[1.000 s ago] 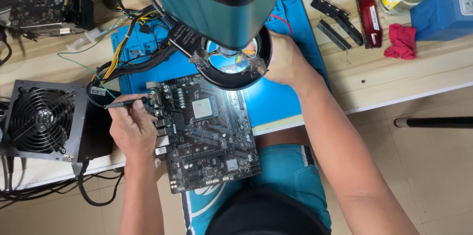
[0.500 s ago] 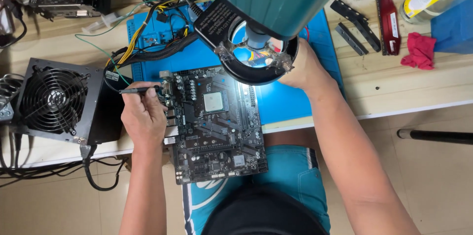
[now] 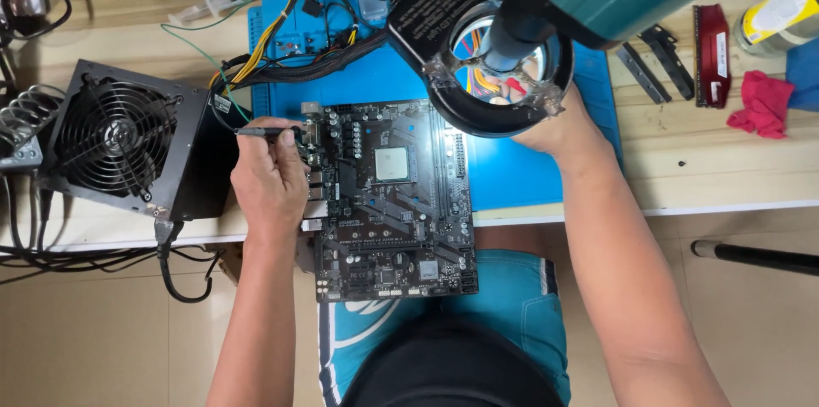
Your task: Testing electrical components on a computer motherboard using a multimeter probe at a repair bench.
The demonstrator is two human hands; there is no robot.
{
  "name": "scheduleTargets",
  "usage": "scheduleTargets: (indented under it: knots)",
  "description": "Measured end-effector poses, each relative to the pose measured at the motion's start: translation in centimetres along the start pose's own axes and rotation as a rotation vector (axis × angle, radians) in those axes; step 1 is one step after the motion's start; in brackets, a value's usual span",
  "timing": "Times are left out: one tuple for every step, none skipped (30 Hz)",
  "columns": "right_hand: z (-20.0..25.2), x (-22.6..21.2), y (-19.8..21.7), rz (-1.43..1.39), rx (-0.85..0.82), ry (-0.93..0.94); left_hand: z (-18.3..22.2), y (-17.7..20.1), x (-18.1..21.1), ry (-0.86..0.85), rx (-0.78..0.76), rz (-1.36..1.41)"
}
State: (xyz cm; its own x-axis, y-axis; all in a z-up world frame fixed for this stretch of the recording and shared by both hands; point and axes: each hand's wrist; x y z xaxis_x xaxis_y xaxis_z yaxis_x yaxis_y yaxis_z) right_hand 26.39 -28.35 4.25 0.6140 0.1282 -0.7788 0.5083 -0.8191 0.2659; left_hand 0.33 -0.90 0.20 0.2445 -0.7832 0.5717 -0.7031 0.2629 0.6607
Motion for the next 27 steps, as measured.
scheduleTargets:
  knots:
    - [0.1,0.0,0.0,0.007,0.007,0.007,0.0,0.0,0.0,-0.011,0.003,0.003]
    - [0.0,0.0,0.0,0.005,0.002,0.007,0.1,-0.1,-0.2,-0.007,0.004,0.002]
    - [-0.1,0.1,0.0,0.013,0.009,0.013,0.2,-0.2,-0.3,-0.010,0.005,0.002]
    - [-0.2,0.2,0.0,0.021,0.017,0.020,0.2,-0.3,-0.5,-0.015,0.007,0.002]
    - [-0.2,0.2,0.0,0.021,0.014,0.020,0.3,-0.3,-0.6,-0.011,0.008,0.001]
    - [-0.2,0.2,0.1,0.030,0.022,0.027,0.3,-0.3,-0.7,-0.008,0.005,0.001]
    - [-0.2,0.2,0.1,0.039,0.030,0.034,0.4,-0.3,-0.8,-0.004,0.001,0.000]
    - [-0.1,0.2,0.1,0.039,0.027,0.034,0.3,-0.3,-0.8,-0.001,0.002,0.000]
    - [-0.1,0.2,0.1,0.048,0.036,0.041,0.3,-0.2,-0.7,0.001,-0.003,-0.007]
    - [-0.1,0.2,0.1,0.057,0.044,0.048,0.3,-0.1,-0.6,0.004,-0.008,-0.015]
    - [0.0,0.3,0.1,0.057,0.041,0.049,0.3,-0.2,-0.7,0.007,-0.006,-0.015]
    - [-0.1,0.3,0.1,0.066,0.049,0.056,0.3,-0.3,-0.8,0.008,-0.005,-0.013]
    - [-0.1,0.3,0.1,0.075,0.058,0.064,0.3,-0.3,-0.9,0.009,-0.005,-0.010]
    - [-0.1,0.3,0.1,0.076,0.054,0.064,0.2,-0.2,-0.9,0.012,-0.003,-0.009]
    - [0.0,0.4,0.0,0.085,0.062,0.072,0.1,0.0,-0.9,0.005,-0.005,-0.013]
    - [0.0,0.4,0.0,0.095,0.070,0.081,0.1,0.1,-0.9,-0.003,-0.006,-0.016]
    - [0.0,0.4,-0.1,0.097,0.066,0.082,0.1,0.1,-1.0,0.000,-0.004,-0.014]
    - [-0.1,0.4,-0.2,0.106,0.073,0.092,0.1,0.1,-1.1,0.002,-0.004,-0.010]
    - [-0.2,0.3,-0.3,0.116,0.080,0.103,0.1,0.1,-1.2,0.003,-0.004,-0.006]
    - [-0.1,0.3,-0.2,0.116,0.076,0.105,0.1,0.2,-1.1,0.007,-0.001,-0.005]
    - [0.0,0.3,-0.1,0.125,0.083,0.114,0.1,0.3,-0.9,0.004,-0.001,-0.019]
    - [0.0,0.4,0.0,0.134,0.089,0.124,0.0,0.3,-0.8,0.002,0.000,-0.032]
    - [0.6,0.0,0.1,0.135,0.084,0.127,0.1,0.4,-0.7,0.005,0.004,-0.030]
    - [1.2,-0.3,0.2,0.143,0.089,0.137,0.1,0.5,-0.7,0.009,0.001,-0.025]
    - [1.8,-0.5,0.3,0.151,0.094,0.147,0.2,0.5,-0.6,0.013,-0.001,-0.021]
    - [2.3,-0.9,0.0,0.149,0.088,0.148,0.1,0.6,-0.6,0.018,0.002,-0.022]
    - [2.9,-1.3,-0.2,0.156,0.094,0.156,0.0,0.7,-0.6,0.004,0.006,-0.032]
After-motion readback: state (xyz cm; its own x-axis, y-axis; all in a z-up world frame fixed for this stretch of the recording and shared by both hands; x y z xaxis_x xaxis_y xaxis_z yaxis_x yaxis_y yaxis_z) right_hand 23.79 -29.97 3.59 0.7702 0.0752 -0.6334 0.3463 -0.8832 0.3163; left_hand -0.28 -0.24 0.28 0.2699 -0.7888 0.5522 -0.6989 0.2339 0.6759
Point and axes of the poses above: each hand's wrist, its own z-axis away from the middle knuckle, its own y-axis out of the back of the hand, x = y × z, and after that the axes turned 12 degrees about -z, right-handed
